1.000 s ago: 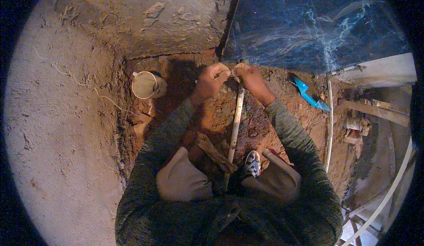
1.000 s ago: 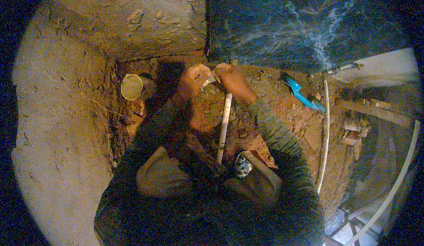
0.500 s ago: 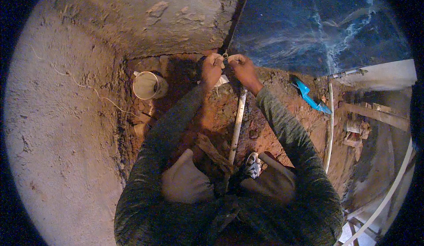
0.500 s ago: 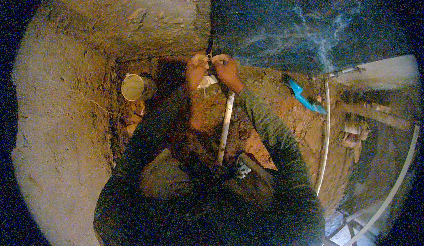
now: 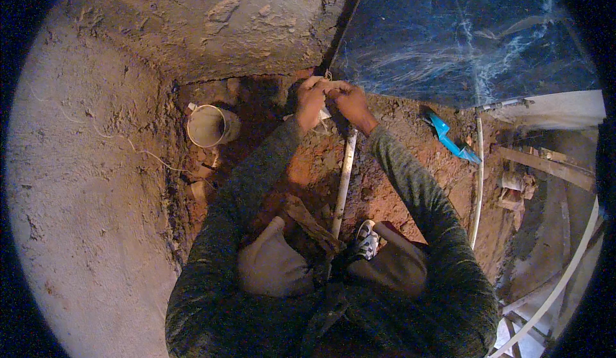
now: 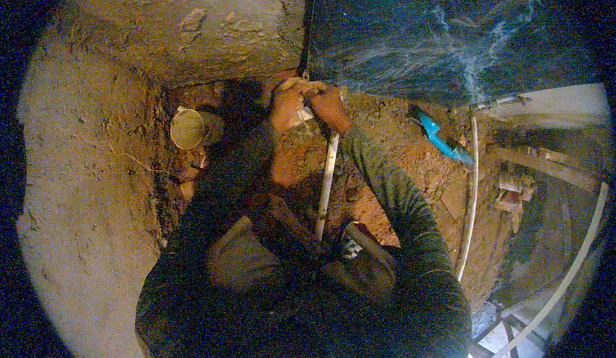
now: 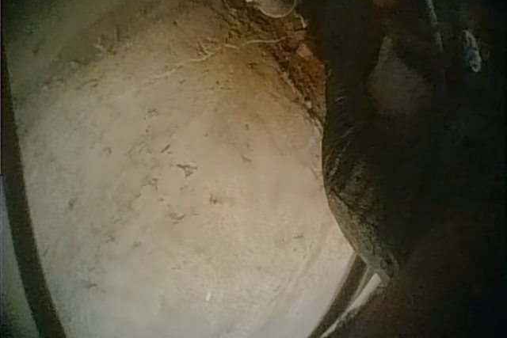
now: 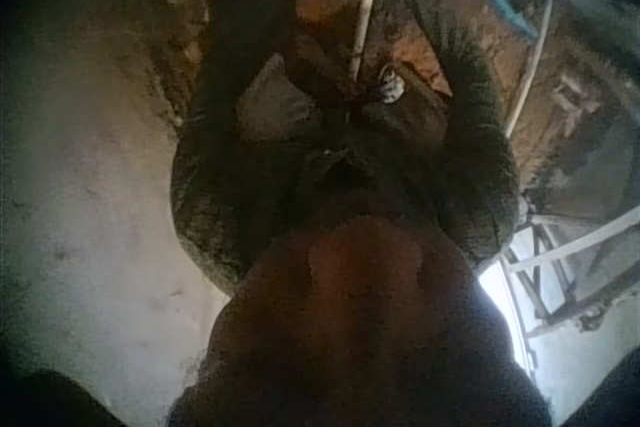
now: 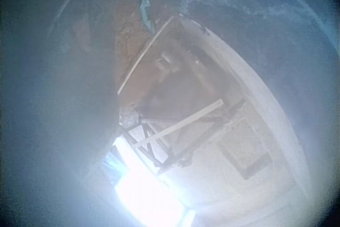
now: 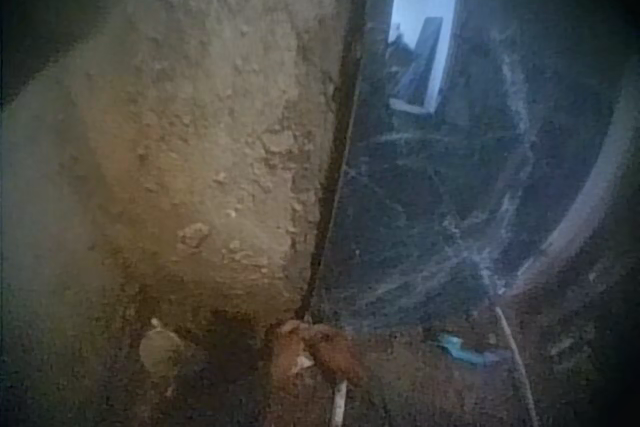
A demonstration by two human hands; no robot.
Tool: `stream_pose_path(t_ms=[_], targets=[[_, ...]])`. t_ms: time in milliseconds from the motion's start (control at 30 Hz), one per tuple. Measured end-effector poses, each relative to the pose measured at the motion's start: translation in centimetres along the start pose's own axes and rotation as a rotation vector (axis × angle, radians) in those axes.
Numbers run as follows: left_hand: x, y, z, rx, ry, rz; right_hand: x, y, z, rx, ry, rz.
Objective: The person wraps a small wooden piece with string, secures it to a wall area, and then moves to a workbench to handle a trowel and plaster a wall section.
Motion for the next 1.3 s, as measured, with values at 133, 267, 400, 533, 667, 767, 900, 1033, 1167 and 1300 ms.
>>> stream_pose_path(t_ms=[133, 267, 400, 533, 667, 767, 900, 1033, 1167, 1300], targets=[[-0.2, -0.5, -0.3, 0.000, 0.040, -0.094, -1.8, -1.2, -0.6, 0.050, 0.058, -0.056], [1.2, -0.5, -0.8, 0.085, 0.153, 0.128, -4.3, -2.5, -0.2, -0.010, 0.134, -0.041], [1.9, -1.0, -0.5, 0.119, 0.147, 0.222, -4.4, -3.3, -1.9, -0.009, 0.140, 0.013], [0.9, -0.7, -3.6, 0.091, 0.100, 0.225, -8.8, -4.0, 2.4, -0.180, 0.117, -0.121], [1.0, -0.9, -0.1, 0.062, 0.125, 0.220, -2.7, -1.8, 0.8, 0.001, -0.049, -0.081], [0.8, -1.1, -1.4, 0.088, -0.011, 0.177, -2.5, -1.9, 3.2, -0.087, -0.246, 0.022], [0.7, -1.3, -0.2, -0.023, -0.110, 0.077, -0.1, -1.3, 3.8, -0.104, -0.402, 0.043], [1.1, -1.6, 0.5, -0.016, -0.127, 0.053, 0.7, -1.3, 4.8, -0.104, -0.340, 0.034], [0.6, -1.7, 0.4, 0.007, -0.255, 0.014, 1.5, -0.4, 5.5, -0.140, -0.437, -0.052], [0.4, -1.8, 0.7, 0.006, -0.269, 0.014, 2.9, 0.9, 5.7, -0.140, -0.512, -0.160]])
Point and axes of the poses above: each hand's wrist, its own y-axis away from the middle knuckle, its own z-axis out of the back of the hand, x = y × z, the point moved 8 cm from there along -y, towards the middle knuckle, and after that the axes turned 2 degrees about x, right-handed, at the moved point
